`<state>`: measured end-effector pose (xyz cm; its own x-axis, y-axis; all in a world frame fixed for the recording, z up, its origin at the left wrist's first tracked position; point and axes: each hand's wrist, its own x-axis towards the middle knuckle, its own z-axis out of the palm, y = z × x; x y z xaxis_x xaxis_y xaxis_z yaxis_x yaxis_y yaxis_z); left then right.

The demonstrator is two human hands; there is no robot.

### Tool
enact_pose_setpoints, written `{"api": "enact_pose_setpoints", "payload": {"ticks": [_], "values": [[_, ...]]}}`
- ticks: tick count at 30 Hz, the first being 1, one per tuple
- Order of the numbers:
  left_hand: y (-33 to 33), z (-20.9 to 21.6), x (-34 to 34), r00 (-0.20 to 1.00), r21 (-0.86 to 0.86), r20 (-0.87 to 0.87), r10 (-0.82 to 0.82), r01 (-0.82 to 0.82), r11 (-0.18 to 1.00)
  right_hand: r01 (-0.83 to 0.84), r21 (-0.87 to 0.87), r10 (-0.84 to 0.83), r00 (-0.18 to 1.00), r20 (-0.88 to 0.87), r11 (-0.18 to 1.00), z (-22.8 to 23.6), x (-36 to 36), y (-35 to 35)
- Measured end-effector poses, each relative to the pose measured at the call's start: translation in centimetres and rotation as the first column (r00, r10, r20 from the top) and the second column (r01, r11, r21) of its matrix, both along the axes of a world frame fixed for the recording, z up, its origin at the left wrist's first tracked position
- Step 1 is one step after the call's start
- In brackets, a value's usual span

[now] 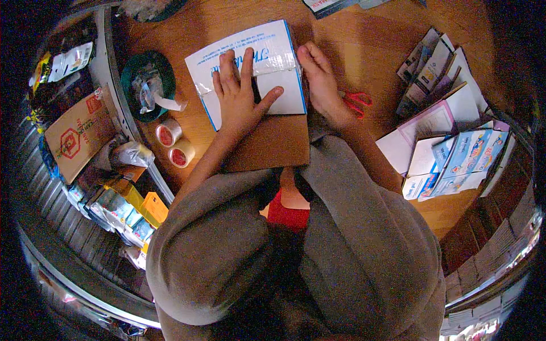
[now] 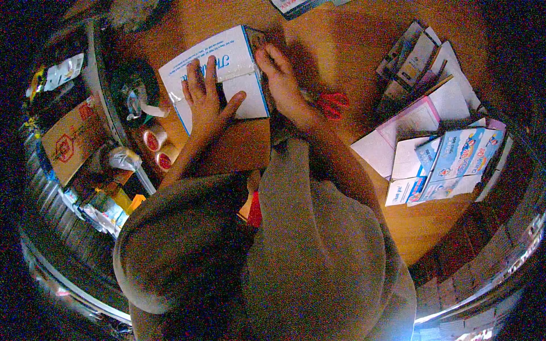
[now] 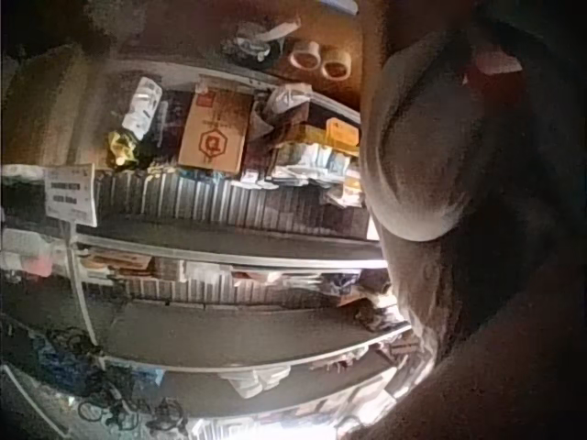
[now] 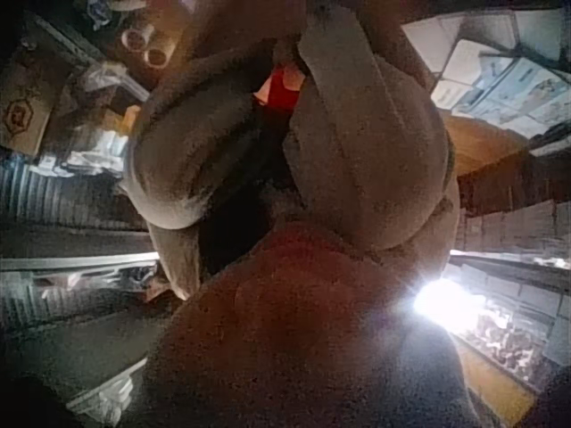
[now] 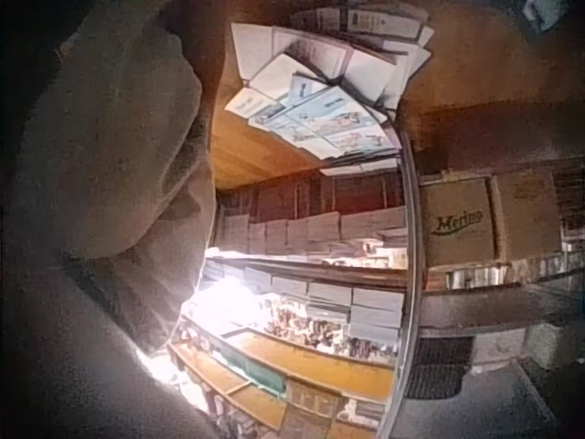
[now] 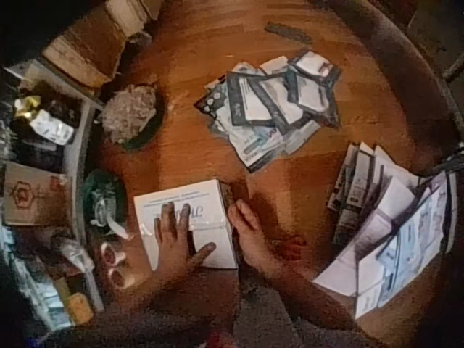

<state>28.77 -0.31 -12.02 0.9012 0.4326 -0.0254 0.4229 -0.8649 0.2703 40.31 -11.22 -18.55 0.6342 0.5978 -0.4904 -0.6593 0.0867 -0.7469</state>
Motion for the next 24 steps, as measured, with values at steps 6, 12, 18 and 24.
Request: {"api": "enact_pose_setpoints", "payload": {"ticks": [6,12,18,24], "values": [[0.0,-0.1,-0.1,1.0,-0.005,-0.002,0.007,-0.007,1.0,0.149,-0.023,-0.151,0.975,-0.164,0.989,0.4,-0.7,0.1],[-0.1,-0.2,-0.1,1.0,-0.001,-0.013,0.024,-0.024,1.0,0.215,-0.064,-0.224,0.951,-0.214,0.974,1.9,-0.9,0.1],[-0.2,0.2,0.4,1.0,-0.022,-0.018,0.016,-0.016,1.0,0.324,0.333,-0.177,0.898,-0.403,0.885,-3.3,-0.2,-2.4],[0.0,1.2,0.4,1.0,-0.05,-0.018,0.026,-0.027,0.998,0.363,0.217,-0.222,0.844,-0.489,0.906,2.0,3.3,-3.5]]}}
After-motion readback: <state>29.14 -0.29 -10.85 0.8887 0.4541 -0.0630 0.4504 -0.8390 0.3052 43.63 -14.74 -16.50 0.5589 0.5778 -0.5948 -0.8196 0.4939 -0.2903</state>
